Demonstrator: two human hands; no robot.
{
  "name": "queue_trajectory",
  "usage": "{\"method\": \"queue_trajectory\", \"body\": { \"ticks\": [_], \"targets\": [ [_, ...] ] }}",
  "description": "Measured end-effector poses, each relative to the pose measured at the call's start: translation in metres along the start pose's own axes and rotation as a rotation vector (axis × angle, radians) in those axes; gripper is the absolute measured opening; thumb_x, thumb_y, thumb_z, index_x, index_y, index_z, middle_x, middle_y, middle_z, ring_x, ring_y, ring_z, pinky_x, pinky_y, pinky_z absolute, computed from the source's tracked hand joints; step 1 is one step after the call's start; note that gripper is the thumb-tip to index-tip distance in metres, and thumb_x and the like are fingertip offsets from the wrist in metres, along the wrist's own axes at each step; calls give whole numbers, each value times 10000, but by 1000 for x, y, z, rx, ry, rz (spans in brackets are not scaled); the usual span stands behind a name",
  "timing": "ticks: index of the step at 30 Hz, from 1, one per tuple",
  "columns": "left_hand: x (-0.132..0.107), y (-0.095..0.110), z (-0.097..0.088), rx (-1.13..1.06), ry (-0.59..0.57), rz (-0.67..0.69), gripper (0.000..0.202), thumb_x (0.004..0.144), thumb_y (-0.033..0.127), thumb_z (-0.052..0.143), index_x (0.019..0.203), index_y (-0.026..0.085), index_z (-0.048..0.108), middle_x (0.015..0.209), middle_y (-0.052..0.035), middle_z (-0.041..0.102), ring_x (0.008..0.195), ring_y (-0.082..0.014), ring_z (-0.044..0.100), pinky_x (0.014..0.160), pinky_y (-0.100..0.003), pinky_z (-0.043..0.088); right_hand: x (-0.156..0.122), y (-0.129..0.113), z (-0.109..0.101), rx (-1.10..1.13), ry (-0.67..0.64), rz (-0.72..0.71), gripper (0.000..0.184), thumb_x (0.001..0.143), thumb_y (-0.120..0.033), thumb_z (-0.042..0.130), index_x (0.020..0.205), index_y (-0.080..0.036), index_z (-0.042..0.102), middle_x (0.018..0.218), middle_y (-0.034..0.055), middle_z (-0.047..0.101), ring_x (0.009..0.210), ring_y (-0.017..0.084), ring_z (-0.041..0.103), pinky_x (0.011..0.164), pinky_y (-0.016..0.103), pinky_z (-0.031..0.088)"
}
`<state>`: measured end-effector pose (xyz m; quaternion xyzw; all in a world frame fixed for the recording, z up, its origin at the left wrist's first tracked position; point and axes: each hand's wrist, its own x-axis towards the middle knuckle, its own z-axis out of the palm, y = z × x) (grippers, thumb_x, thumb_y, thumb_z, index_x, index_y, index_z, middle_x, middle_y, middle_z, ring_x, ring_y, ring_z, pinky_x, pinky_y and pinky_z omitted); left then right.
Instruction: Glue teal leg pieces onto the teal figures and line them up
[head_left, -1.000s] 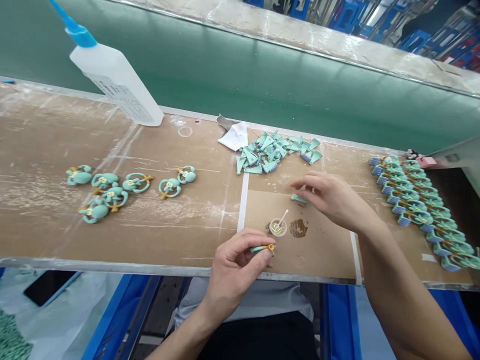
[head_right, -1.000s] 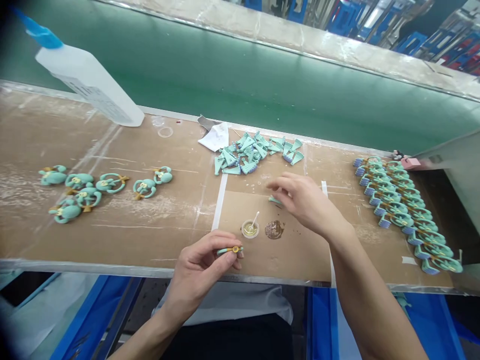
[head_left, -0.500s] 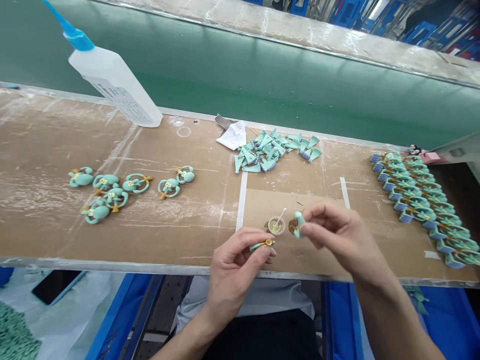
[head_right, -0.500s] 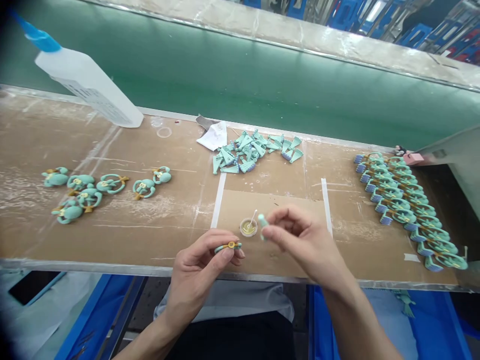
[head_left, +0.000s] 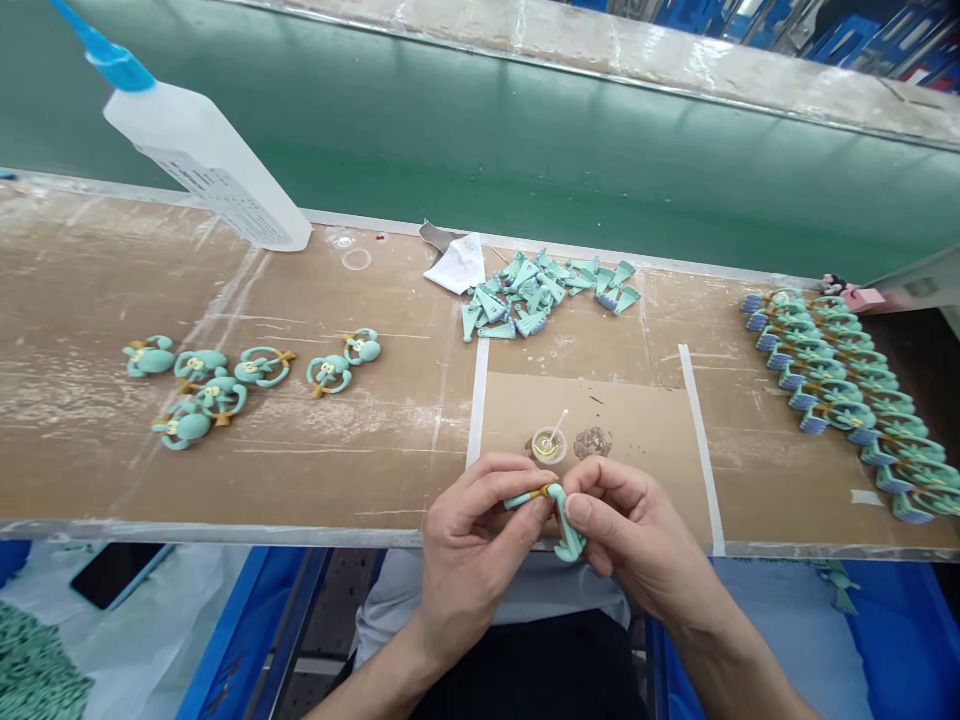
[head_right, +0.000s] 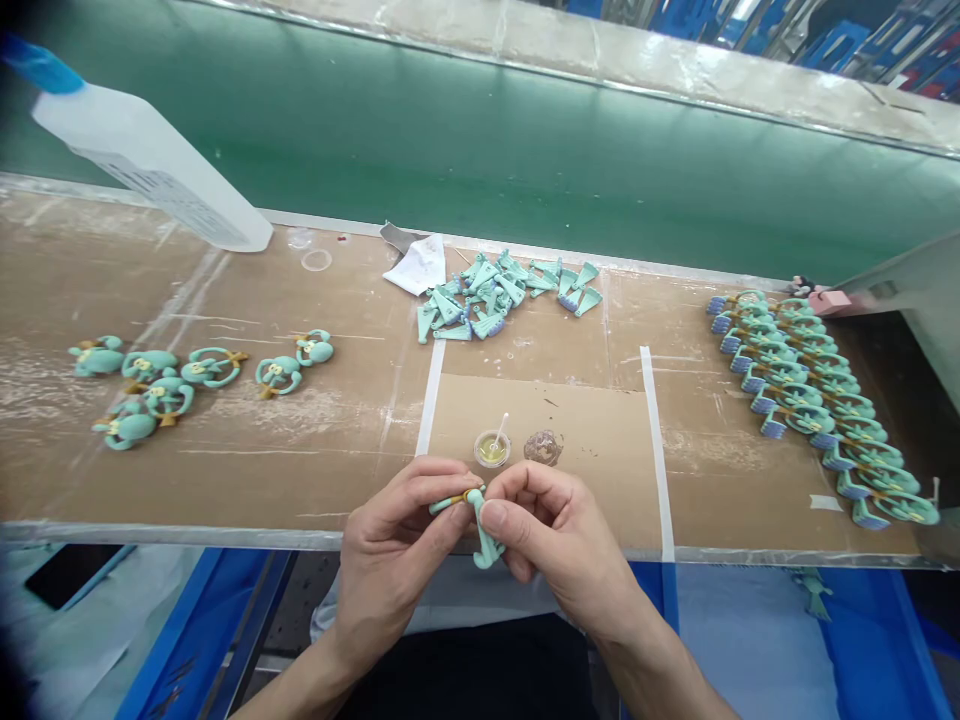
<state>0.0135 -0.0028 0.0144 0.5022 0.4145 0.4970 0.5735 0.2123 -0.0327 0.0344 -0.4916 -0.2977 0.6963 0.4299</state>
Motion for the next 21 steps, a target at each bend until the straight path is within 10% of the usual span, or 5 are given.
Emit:
{"method": "queue_trajectory", "body": {
  "ticks": [21],
  "targets": [
    [-5,25,-13,482,-77,440,407,1068,-4,804,1335,290,891,1163,-42,902,969,-206,859,896,-315,699,-1,6,28,338,-63,81,487,989,-520,1024,868,-205,674,663,-73,497,599,80,267,570,212,310]
  ]
}}
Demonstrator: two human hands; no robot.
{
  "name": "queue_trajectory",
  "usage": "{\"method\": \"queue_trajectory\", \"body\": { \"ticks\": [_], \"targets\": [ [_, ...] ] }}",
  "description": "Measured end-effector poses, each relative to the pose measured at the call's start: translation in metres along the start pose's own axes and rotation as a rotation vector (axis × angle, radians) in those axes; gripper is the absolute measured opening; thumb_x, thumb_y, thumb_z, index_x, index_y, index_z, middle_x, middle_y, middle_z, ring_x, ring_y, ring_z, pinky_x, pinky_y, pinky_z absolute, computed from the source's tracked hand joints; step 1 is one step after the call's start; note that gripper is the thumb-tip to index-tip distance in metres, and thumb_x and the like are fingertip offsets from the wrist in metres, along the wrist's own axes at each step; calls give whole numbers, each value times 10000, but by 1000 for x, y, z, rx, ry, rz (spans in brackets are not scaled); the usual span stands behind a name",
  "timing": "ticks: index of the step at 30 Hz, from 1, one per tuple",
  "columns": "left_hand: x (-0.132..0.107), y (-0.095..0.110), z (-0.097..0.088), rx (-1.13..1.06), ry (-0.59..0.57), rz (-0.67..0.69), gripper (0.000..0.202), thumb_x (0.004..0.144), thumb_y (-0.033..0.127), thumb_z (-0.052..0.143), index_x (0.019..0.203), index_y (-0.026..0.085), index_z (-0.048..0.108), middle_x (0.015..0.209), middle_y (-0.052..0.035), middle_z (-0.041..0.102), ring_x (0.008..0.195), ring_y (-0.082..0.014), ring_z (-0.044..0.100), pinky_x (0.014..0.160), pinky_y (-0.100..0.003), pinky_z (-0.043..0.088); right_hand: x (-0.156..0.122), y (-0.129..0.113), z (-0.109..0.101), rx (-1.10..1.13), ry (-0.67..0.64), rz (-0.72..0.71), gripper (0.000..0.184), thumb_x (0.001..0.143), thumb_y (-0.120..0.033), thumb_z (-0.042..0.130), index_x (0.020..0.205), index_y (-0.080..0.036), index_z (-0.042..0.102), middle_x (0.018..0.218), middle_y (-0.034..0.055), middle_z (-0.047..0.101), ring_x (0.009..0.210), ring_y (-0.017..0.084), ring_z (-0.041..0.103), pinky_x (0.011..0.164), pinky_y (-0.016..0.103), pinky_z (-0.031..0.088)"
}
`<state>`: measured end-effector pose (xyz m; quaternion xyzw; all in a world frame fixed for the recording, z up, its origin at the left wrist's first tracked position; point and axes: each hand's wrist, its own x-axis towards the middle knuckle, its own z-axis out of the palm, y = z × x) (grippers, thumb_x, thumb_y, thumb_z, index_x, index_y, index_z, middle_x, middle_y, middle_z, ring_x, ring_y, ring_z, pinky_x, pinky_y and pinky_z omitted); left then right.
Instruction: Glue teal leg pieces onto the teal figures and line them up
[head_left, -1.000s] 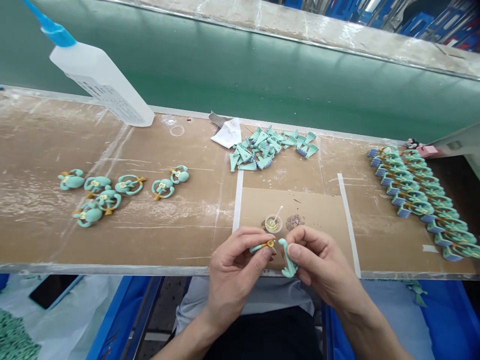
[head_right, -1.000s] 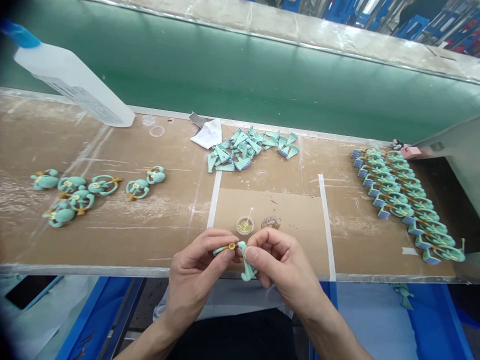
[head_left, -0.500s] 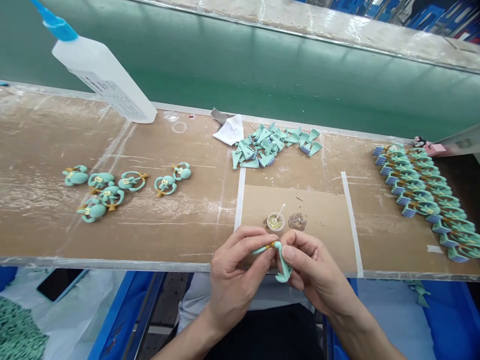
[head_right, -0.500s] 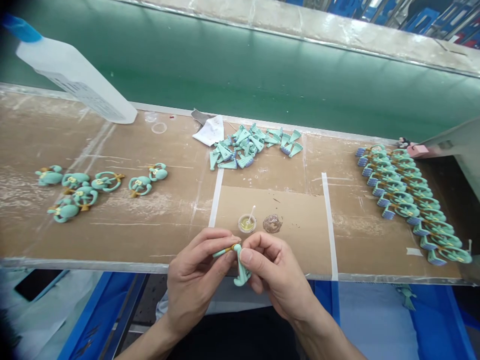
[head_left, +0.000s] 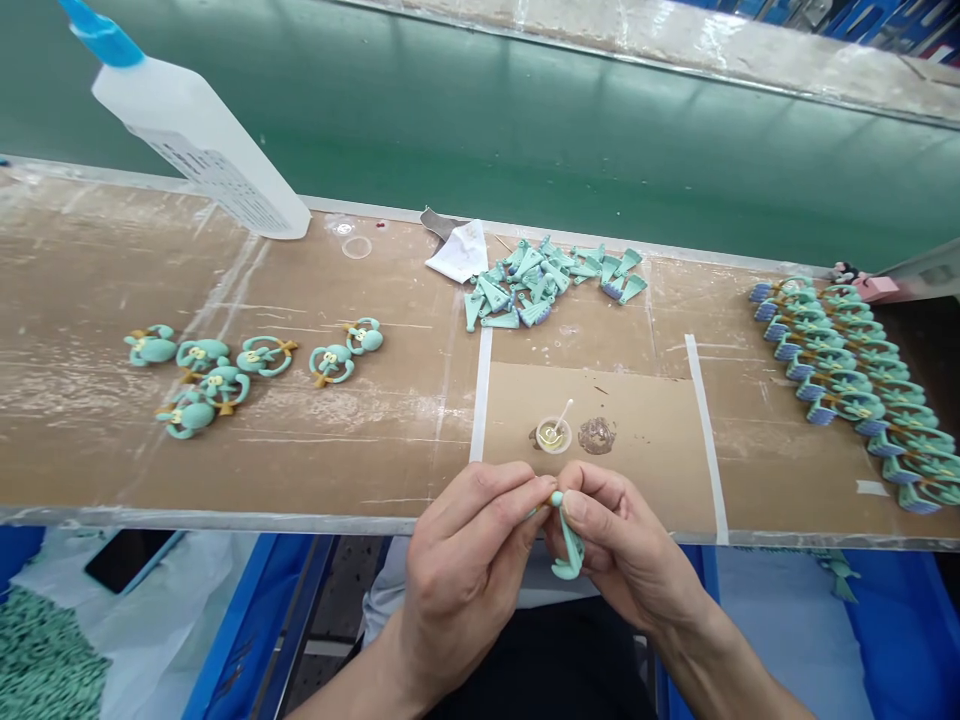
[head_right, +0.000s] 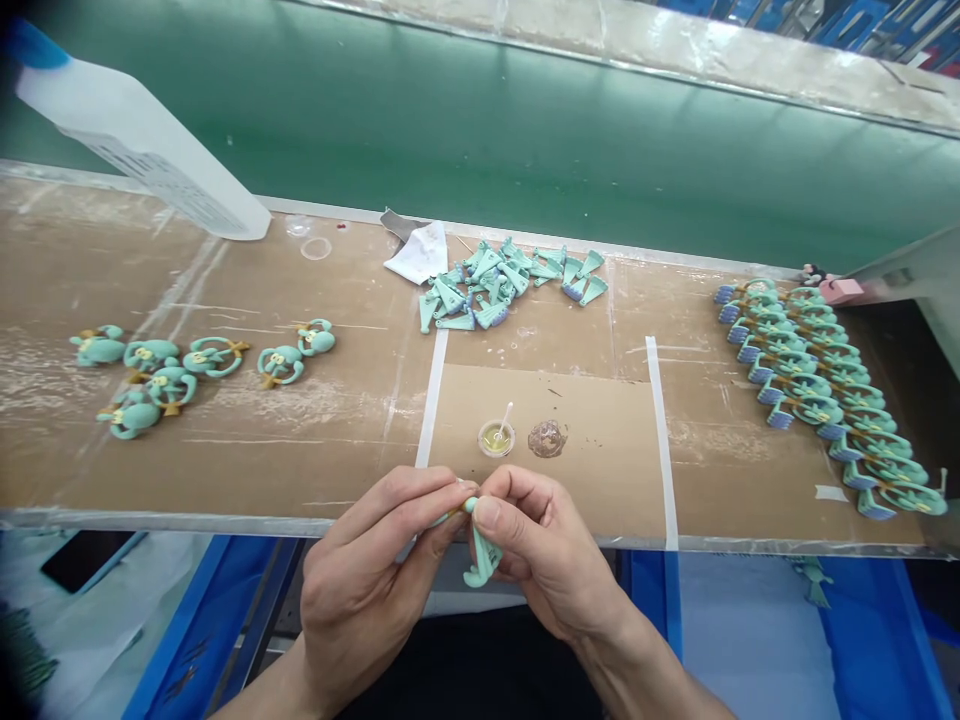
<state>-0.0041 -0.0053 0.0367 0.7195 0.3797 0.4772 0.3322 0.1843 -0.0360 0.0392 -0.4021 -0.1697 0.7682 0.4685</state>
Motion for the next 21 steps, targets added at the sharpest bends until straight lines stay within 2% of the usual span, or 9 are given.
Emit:
{"method": "queue_trajectory", "body": {
  "ticks": [6,11,16,19,21],
  "targets": [
    [-1,-4,-4,55,-38,78,391,1062,-72,773,1336,195,850,1159,-76,870,980,-194,812,893,-326,679,3,7,-3,5,-15,19,494,1011,-532,1004,872,-200,666,669,-72,494,597,76,289,564,205,296],
    [-2,-9,-6,15,-60,62,392,1063,-62,776,1344,200,853,1179,-71,867,1001,-182,810,912,-302,667,3,6,-5,28,-38,40,493,1021,-520,1001,868,-203,655,643,-91,459,561,61,253,542,202,256],
    [2,-12,-6,-248,-45,-191,258,1088,97,816,1253,271,910,1197,-61,841,1076,-201,816,939,-292,653,0,0,3,-115,36,-48,446,1039,-531,992,932,-205,707,660,-80,552,535,52,350,536,199,310],
    [4,-12,-3,-410,-12,-374,101,1063,251,881,1148,266,933,1146,-71,818,1083,-228,772,941,-305,625,-8,-3,13,-300,90,-116,380,1082,-509,952,965,-209,751,725,-56,619,575,70,489,562,207,394],
    [6,-11,1,-567,32,-521,104,1028,338,922,1044,236,931,1076,-71,788,1041,-220,733,906,-284,603,-14,-4,20,-437,105,-182,283,1130,-471,892,1026,-224,800,766,-38,667,610,95,564,575,224,444]
  ]
}}
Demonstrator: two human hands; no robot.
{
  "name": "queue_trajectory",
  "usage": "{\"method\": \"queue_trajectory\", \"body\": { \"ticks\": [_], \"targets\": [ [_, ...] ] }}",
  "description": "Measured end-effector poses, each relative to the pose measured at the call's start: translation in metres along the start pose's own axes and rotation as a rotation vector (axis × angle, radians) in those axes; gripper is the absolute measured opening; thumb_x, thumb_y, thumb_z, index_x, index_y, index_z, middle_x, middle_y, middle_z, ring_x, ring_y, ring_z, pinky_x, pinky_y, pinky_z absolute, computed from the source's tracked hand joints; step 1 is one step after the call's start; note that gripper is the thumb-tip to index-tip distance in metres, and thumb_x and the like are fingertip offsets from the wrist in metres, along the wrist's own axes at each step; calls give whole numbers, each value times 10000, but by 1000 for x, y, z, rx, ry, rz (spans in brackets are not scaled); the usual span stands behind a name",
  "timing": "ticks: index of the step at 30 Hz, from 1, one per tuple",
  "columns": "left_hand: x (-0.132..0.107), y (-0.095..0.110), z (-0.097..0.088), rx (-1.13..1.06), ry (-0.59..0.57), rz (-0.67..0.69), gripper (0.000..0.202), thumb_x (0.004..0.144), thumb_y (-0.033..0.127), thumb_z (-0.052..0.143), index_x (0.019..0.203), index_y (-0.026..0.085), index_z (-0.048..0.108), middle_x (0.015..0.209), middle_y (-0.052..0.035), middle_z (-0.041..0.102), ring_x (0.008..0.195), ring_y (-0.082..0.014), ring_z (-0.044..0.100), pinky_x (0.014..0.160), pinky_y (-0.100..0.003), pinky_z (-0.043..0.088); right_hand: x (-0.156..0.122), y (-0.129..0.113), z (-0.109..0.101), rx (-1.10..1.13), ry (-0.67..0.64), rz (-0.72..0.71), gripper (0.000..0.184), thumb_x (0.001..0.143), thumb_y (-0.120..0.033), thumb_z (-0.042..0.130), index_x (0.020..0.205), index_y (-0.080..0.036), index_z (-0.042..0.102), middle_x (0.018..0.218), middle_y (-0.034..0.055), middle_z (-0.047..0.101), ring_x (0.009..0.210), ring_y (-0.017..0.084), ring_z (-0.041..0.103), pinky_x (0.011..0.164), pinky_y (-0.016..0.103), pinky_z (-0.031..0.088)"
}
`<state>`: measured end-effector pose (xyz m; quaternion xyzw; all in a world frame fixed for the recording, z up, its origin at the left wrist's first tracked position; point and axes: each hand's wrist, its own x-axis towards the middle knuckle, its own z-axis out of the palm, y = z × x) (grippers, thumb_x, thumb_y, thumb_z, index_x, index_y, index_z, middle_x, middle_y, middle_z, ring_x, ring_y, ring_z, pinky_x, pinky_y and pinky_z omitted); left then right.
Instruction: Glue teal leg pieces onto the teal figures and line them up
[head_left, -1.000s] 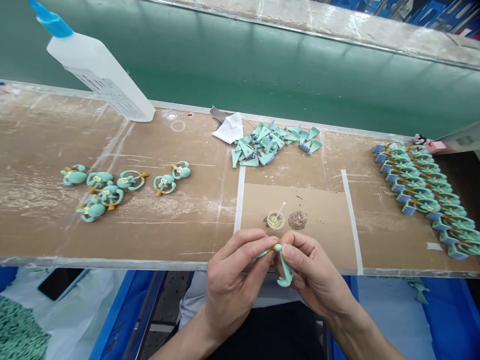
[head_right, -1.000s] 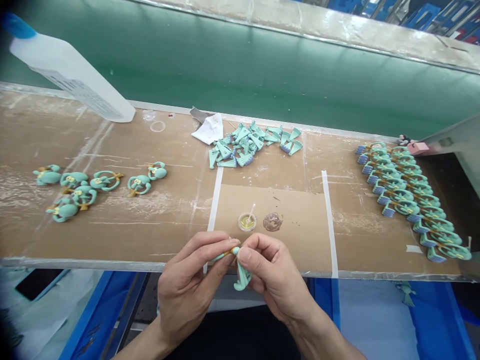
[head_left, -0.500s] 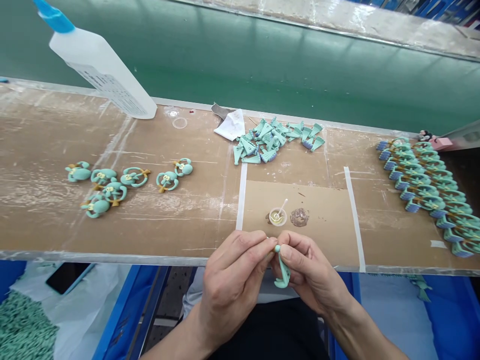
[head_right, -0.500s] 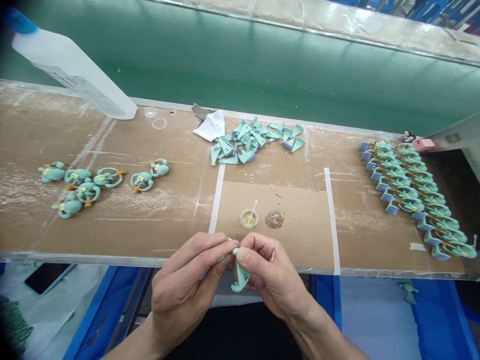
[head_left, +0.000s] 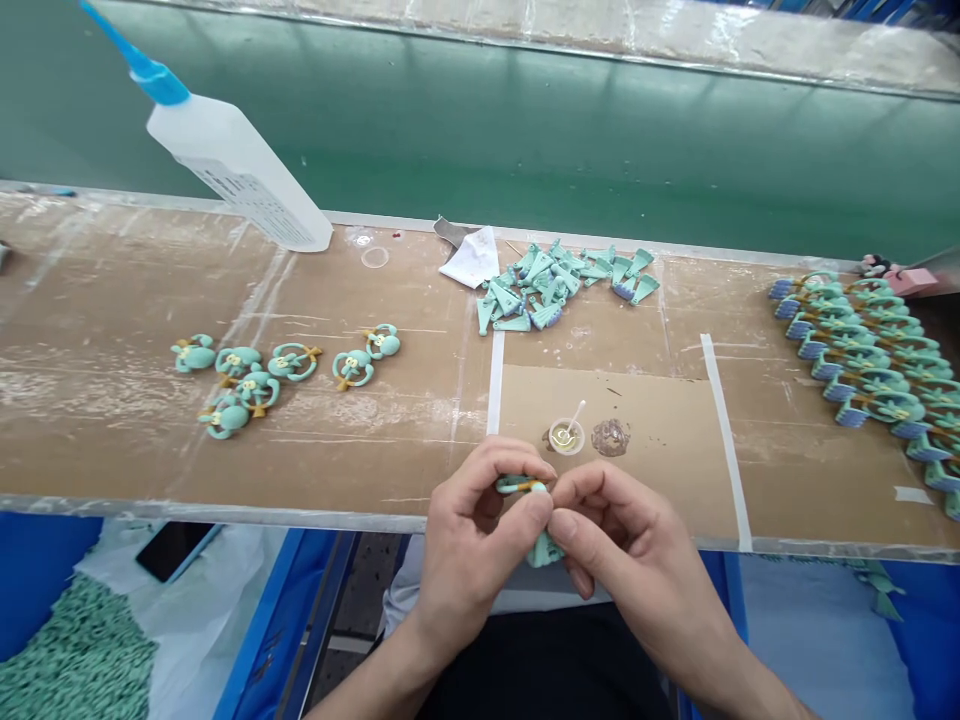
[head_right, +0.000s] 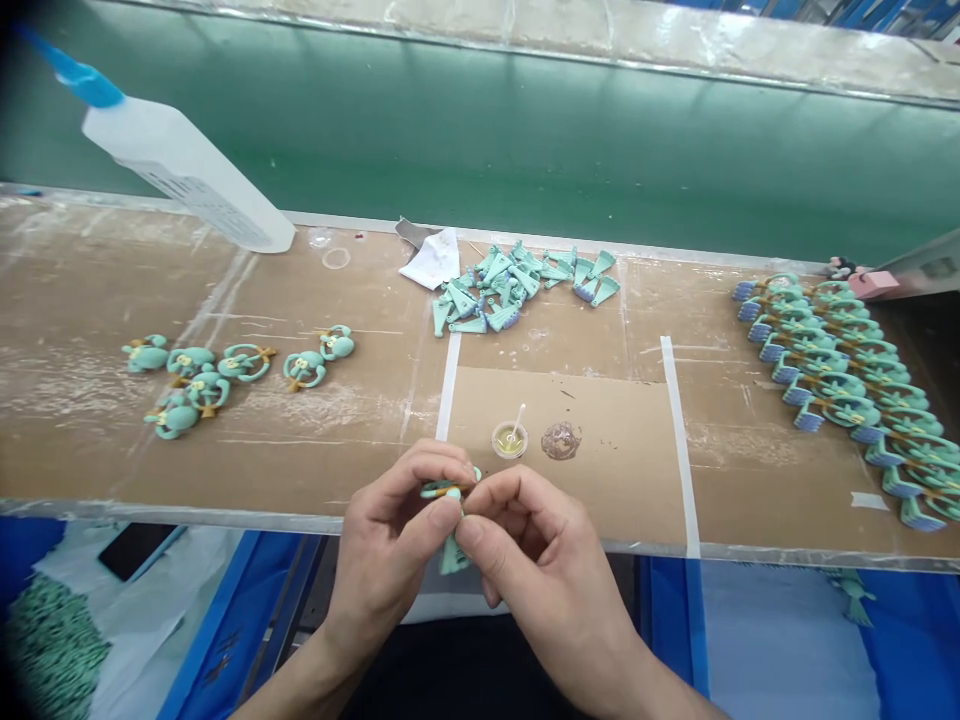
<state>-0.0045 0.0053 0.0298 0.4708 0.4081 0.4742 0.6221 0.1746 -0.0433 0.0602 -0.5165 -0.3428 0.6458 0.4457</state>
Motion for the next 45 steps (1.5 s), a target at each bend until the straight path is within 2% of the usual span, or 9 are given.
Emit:
{"method": "queue_trajectory", "body": {
  "ticks": [4,6,10,17,26,32,36,42,45],
  "targets": [
    [3,-1,8,-572,-16,-348,281,951,450,931,958,172,890,1005,-62,710,866,-190,672,777,-284,601,-4,-1,3,-310,118,-325,102,1192,-297,765,1121,-271,834,915,3,765,792,158,708,717,289,563],
    [4,-1,11,-797,-56,-480,306,916,451,942,964,157,876,996,-56,692,812,-183,664,709,-287,596,-2,1,3,-400,164,-456,108,1177,-206,747,1188,-282,823,1028,15,765,851,165,727,778,316,597],
    [1,-1,15,-966,-102,-545,306,905,439,936,973,154,851,970,-55,676,829,-204,678,648,-273,564,1,4,6,-487,172,-523,215,1133,-139,771,1279,-292,813,1133,17,709,789,139,671,734,320,607],
    [-4,-1,15,-970,-127,-523,309,911,450,933,964,163,832,979,-52,637,853,-212,664,671,-286,566,-4,0,10,-515,172,-573,251,1119,-98,754,1275,-292,795,1131,15,704,823,142,687,727,308,617],
    [-4,1,15,-867,-119,-450,337,962,462,918,1084,150,880,1062,-87,729,864,-213,712,751,-292,608,0,0,2,-542,149,-520,225,1122,-121,760,1241,-306,812,1154,22,714,806,152,690,734,326,631],
    [-2,1,13,-818,-92,-447,326,977,423,897,1179,170,855,1155,-71,681,903,-204,710,734,-285,635,2,-2,2,-489,116,-463,229,1167,-141,718,1262,-324,817,1136,7,724,802,141,721,718,315,614],
    [-4,2,12,-759,-97,-418,299,1018,405,854,1208,176,825,1194,-74,662,898,-201,710,740,-299,646,4,-5,0,-525,111,-459,200,1169,-142,722,1187,-303,839,1117,27,776,829,163,750,700,320,594],
    [-7,5,12,-698,-89,-411,266,1037,375,826,1217,180,808,1212,-78,655,887,-190,700,732,-301,662,5,-7,-5,-549,74,-453,171,1195,-196,733,1108,-299,839,1022,29,788,927,207,767,757,339,600],
    [-7,5,13,-702,-86,-431,261,1032,371,817,1206,177,798,1206,-81,656,884,-197,709,708,-300,661,5,-7,-4,-539,93,-445,171,1201,-223,741,1082,-295,840,1024,25,796,885,193,769,740,334,594]
  ]
}}
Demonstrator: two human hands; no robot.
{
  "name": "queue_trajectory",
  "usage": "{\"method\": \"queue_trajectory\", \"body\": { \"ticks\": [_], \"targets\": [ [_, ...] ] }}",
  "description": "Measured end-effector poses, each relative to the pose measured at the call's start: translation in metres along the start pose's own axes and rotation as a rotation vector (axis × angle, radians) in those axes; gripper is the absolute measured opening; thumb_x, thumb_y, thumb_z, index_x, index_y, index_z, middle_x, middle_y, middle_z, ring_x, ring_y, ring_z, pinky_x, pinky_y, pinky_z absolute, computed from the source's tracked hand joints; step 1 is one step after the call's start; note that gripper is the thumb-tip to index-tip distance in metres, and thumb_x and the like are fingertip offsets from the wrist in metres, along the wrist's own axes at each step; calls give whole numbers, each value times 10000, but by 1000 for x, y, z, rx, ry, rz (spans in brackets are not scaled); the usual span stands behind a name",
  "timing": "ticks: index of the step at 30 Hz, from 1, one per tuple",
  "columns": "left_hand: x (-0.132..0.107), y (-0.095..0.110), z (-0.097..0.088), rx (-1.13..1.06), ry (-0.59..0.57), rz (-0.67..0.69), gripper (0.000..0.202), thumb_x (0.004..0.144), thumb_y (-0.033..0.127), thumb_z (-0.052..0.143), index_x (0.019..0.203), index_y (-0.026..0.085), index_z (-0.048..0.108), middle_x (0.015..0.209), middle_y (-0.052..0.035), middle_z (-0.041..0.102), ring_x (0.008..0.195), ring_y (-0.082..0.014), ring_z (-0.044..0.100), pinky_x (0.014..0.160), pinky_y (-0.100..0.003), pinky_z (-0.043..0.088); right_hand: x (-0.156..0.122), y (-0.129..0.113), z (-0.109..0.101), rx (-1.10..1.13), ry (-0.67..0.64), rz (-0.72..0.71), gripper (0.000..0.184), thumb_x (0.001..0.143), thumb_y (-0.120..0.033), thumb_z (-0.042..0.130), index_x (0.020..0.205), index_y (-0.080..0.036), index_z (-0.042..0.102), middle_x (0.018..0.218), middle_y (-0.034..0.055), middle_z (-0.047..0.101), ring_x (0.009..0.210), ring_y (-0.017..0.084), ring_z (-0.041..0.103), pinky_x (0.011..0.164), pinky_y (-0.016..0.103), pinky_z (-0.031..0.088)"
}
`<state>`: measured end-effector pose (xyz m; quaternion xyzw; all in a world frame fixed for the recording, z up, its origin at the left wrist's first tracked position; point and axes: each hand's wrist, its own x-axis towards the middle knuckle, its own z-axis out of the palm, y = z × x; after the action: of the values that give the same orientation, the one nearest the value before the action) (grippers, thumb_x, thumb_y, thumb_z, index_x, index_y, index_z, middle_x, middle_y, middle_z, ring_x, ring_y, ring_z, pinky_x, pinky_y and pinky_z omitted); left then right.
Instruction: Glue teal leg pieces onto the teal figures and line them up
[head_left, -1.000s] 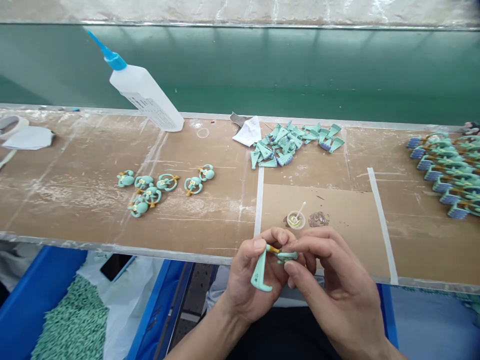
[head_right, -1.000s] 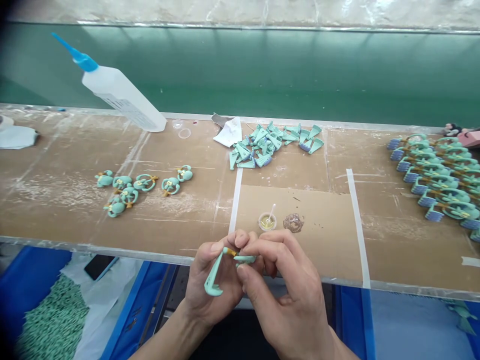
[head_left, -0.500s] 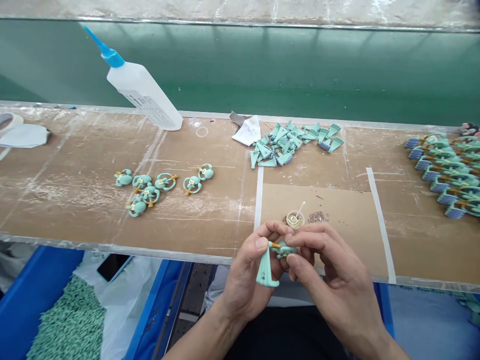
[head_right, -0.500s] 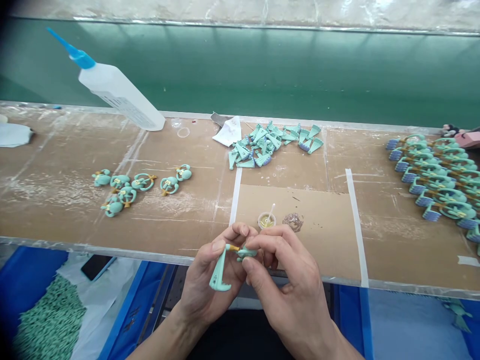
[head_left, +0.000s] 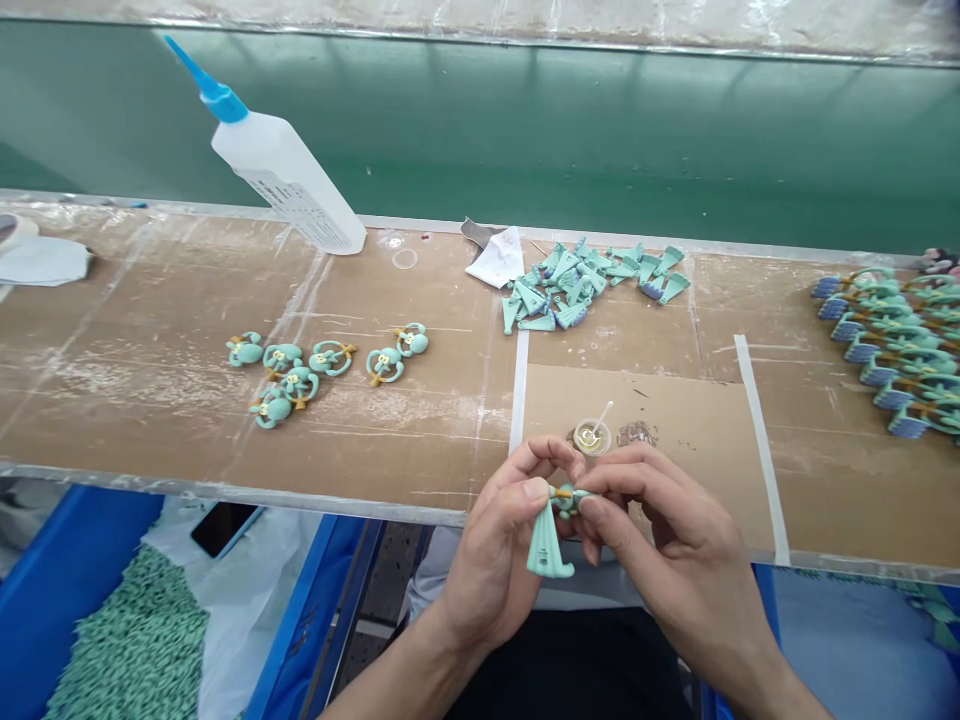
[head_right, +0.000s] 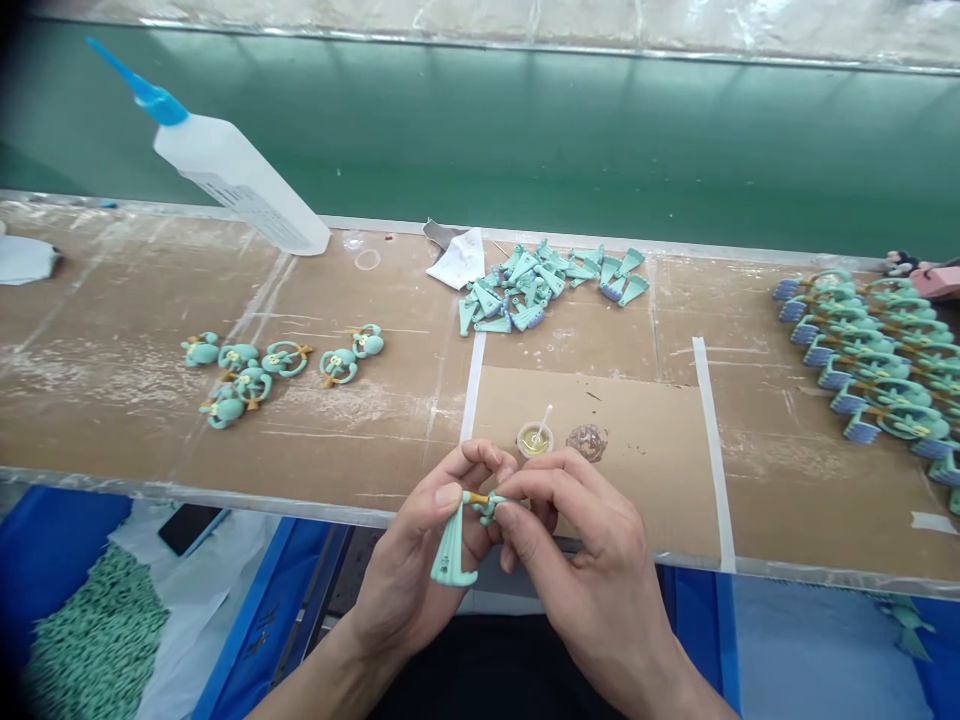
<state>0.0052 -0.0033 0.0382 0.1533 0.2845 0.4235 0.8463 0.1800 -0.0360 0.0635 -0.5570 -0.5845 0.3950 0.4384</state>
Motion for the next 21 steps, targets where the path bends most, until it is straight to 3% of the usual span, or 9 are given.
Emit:
{"method": "queue_trajectory", "body": {
  "ticks": [5,9,12,21],
  "targets": [
    [1,-1,-1,-18,1,-14,273,1013,366,825,1202,171,799,1203,-81,661,878,-200,718,710,-300,665,0,0,2,39,13,41,192,1205,-225,732,1066,-289,848,995,7,794,748,154,736,710,330,582],
    [1,-1,-2,-37,11,-33,292,1012,378,826,1208,164,800,1187,-80,673,843,-195,720,703,-303,662,-2,2,2,91,11,90,207,1217,-288,743,1038,-289,848,949,23,794,787,194,754,799,375,617],
    [1,1,1,-79,16,-66,301,1010,390,833,1201,160,798,1171,-77,686,818,-190,721,688,-302,656,-5,6,2,136,17,131,180,1217,-330,760,1080,-292,870,1026,54,815,821,217,781,813,397,644],
    [1,5,8,-180,26,-128,302,1007,381,823,1206,155,798,1097,-67,701,806,-198,734,704,-315,650,-8,10,1,432,-16,286,141,1193,-363,815,1121,-259,877,1060,29,756,725,162,780,754,347,687]
  ]
}}
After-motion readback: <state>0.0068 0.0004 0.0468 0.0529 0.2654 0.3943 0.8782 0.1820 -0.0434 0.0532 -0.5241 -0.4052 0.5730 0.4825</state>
